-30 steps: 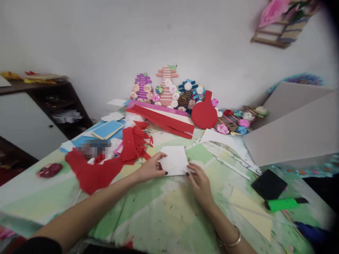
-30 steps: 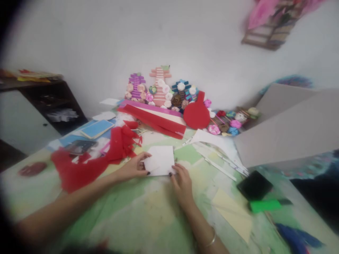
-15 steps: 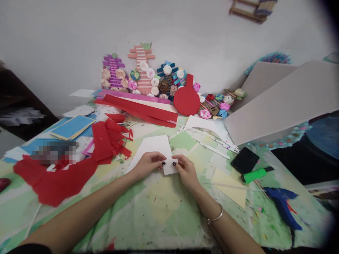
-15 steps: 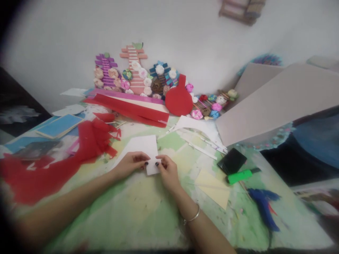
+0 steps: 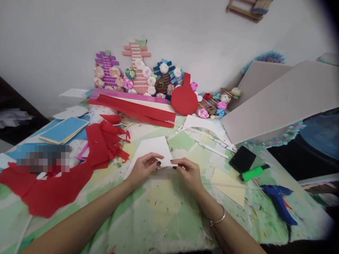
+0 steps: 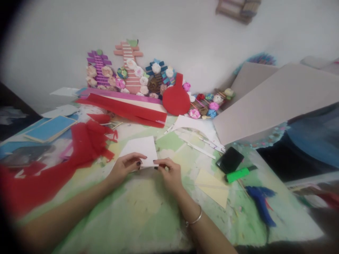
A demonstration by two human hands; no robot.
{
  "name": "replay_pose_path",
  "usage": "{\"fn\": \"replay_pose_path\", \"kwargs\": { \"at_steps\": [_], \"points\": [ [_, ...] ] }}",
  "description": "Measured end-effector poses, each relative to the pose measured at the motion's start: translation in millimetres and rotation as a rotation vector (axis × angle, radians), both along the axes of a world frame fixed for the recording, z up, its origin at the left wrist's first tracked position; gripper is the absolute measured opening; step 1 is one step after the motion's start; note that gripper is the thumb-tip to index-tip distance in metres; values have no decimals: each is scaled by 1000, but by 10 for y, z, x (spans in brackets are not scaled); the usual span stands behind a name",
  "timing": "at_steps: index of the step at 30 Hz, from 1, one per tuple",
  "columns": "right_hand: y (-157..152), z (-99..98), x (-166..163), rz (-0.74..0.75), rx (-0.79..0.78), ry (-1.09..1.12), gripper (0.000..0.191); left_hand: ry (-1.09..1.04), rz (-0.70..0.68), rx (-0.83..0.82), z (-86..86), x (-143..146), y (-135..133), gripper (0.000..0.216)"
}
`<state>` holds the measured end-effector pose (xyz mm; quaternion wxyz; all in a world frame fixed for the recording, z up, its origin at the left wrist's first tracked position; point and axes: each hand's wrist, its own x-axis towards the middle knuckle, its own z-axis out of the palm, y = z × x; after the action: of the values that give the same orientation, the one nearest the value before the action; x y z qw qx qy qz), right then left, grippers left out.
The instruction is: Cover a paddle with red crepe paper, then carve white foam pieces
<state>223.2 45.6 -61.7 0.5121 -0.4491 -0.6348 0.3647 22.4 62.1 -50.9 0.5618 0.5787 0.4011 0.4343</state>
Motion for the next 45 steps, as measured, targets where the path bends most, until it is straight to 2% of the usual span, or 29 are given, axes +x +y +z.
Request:
{"fn": "replay_pose_path", "kwargs": {
  "at_steps": [4, 10, 12, 15, 19, 21, 23, 26, 28, 31, 37, 42, 45],
  "points": [
    [-38, 41, -8, 85, 206, -34, 24, -25, -53, -37, -43, 1, 1, 37],
    [-53, 47, -53, 73, 301, -134, 31, -5, -25, -75, -96, 14, 12, 41],
    [-87, 103, -25, 13, 333, -160, 30, 1, -14, -72, -92, 11, 13, 39],
    [-248, 242, 122, -161, 339, -208, 29, 36, -8, -66, -88, 7, 15, 36],
    [-593, 406, 566, -445, 300, -393, 24, 125, -89, -69, -80, 21, 2, 30],
    [-704, 450, 876, -626, 209, -555, 21, 181, -147, -37, -61, 35, -22, 25],
    [-719, 483, 1198, -800, -15, -761, 22, 261, -205, 11, -37, 49, -54, 21],
    [-577, 523, 1598, -948, -413, -1018, 30, 404, -243, 120, -10, 57, -97, 18],
    [-436, 534, 1775, -1000, -522, -1034, 39, 496, -201, 228, -9, 47, -109, 19],
    [-254, 520, 1948, -1015, -637, -1020, 51, 598, -99, 376, -39, 10, -91, 20],
    [-112, 450, 2203, -967, -824, -938, 66, 643, 58, 509, -106, -59, 21, 20],
    [-176, 446, 2281, -990, -873, -887, 82, 640, 49, 427, -126, -91, 106, 23],
    [-266, 483, 2250, -1036, -829, -879, 81, 651, 100, 398, -130, -119, 137, 23]
  ]
}}
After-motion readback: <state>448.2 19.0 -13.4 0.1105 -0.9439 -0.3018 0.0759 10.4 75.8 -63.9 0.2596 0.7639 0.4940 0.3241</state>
